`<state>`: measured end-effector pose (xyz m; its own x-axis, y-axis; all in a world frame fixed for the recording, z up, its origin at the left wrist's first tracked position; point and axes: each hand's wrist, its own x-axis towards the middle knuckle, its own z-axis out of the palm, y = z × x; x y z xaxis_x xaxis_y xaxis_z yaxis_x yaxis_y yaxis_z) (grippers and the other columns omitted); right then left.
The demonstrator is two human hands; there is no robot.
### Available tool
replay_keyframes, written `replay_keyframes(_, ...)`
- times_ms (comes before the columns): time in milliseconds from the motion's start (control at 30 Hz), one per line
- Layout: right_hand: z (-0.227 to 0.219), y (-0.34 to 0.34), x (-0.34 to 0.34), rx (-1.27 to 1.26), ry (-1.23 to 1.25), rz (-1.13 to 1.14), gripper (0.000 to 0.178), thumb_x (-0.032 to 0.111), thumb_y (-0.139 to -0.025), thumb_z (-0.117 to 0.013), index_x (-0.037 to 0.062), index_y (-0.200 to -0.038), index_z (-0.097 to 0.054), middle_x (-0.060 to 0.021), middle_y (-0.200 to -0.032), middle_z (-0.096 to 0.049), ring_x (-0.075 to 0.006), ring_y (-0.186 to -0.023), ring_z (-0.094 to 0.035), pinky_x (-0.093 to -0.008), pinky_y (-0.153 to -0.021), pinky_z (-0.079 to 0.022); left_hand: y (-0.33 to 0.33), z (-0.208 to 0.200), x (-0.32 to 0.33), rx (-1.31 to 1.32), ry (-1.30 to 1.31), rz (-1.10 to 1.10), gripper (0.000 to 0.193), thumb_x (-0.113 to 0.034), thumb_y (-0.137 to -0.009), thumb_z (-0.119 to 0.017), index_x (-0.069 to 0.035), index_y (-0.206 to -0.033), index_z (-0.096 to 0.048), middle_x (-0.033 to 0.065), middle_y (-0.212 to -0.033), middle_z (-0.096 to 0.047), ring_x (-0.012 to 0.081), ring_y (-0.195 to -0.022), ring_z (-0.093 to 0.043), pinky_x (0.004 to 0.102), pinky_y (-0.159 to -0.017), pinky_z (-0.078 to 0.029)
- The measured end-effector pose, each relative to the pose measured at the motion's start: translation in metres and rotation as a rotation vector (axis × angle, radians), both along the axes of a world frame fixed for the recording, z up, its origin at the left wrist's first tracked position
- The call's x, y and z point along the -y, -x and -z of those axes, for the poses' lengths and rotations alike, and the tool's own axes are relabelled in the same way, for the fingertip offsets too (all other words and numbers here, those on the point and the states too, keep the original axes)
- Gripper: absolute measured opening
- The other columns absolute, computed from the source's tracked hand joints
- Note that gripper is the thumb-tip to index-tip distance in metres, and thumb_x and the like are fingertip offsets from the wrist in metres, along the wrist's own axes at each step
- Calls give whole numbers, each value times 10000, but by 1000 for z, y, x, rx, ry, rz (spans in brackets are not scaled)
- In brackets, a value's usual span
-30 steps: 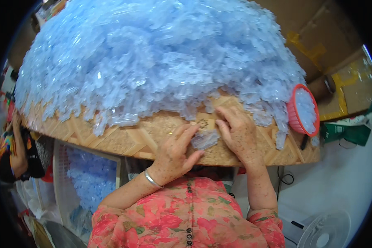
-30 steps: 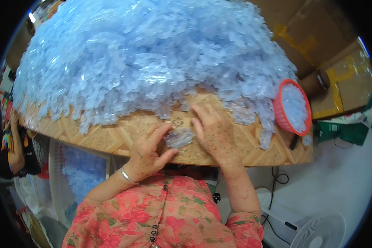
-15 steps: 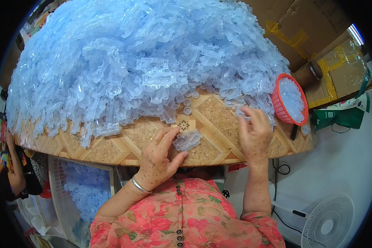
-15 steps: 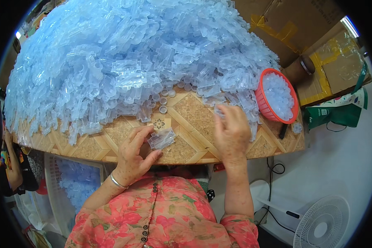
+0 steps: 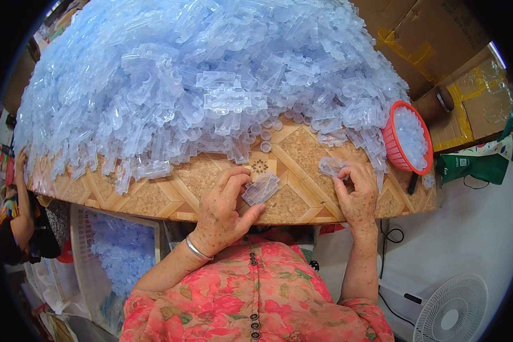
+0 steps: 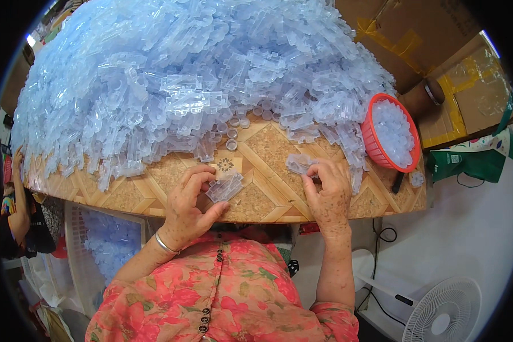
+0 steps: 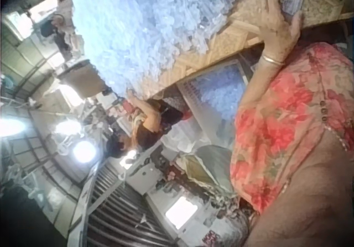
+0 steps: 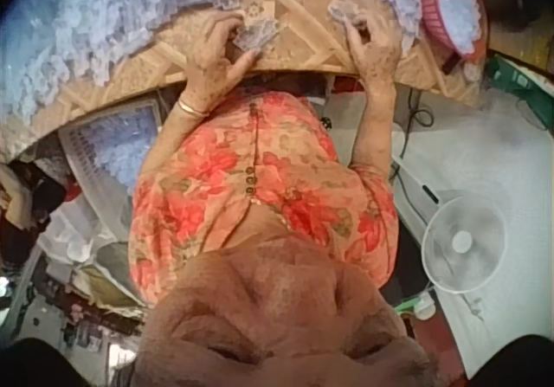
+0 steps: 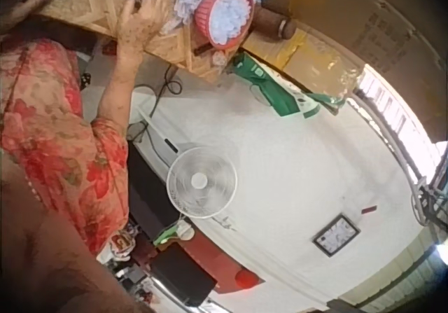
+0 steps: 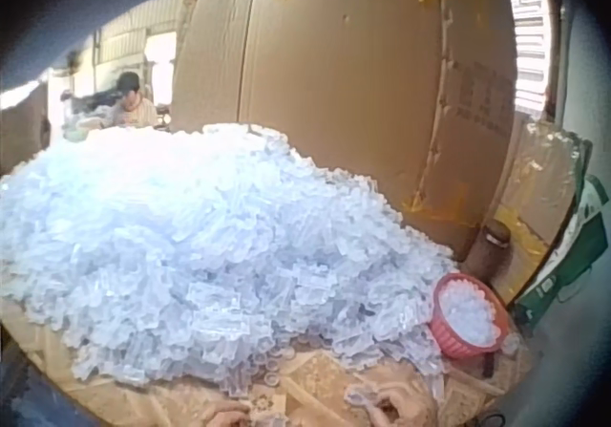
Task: The person repeatedly picks up small translucent plastic components from a large pile on a wooden table. They align and press two pieces together by hand, then place the assembled unit into a red basket to the right. The process is continuous and repetitive throughout the clip.
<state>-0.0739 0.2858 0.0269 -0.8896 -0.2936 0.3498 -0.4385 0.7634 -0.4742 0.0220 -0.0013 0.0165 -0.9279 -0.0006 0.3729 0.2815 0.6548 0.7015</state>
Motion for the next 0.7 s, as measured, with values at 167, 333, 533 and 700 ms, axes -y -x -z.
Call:
replay_keyframes(167, -6, -9, 12, -114, 47, 28, 214, 36, -780, -787, 57, -970, -691, -109, -1157, -653, -281, -888, -651, -403, -776, -529, 0, 0, 0, 0, -20, -2, 521, -120, -720, -868, -19, -1151, -594, 154, -1237, -625, 293, -964, -673, 364, -803, -569)
replay_keyframes(333, -20, -24, 25, -240, -202, -311, 254, 57, -737, -820, 72, -974, -729, -102, -1166, -651, -260, -863, -644, -426, -785, -537, 0, 5, 0, 5, -49, 0, 524, -131, -718, -860, -11, -1151, -588, 165, -1237, -611, 343, -997, -663, 408, -807, -551)
replay_keyframes(533, -37, -16, 35, -2, -73, -249, 609, 140, -696, -868, 60, -1258, -647, -154, -1302, -592, -363, -1164, -603, -462, -985, -493, -3, 2, 1, 39, -101, -9, 516, -104, -731, -872, -14, -1155, -592, 158, -1240, -631, 277, -998, -671, 352, -803, -584)
replay_keyframes(700, -35, 4, 46, 132, -211, -250, 784, 201, -675, -894, 14, -1360, -563, -177, -1328, -572, -384, -1263, -549, -479, -1042, -467, -3, 2, 0, 3, -110, -18, 523, -94, -735, -874, -21, -1172, -596, 148, -1214, -641, 255, -921, -667, 344, -740, -564)
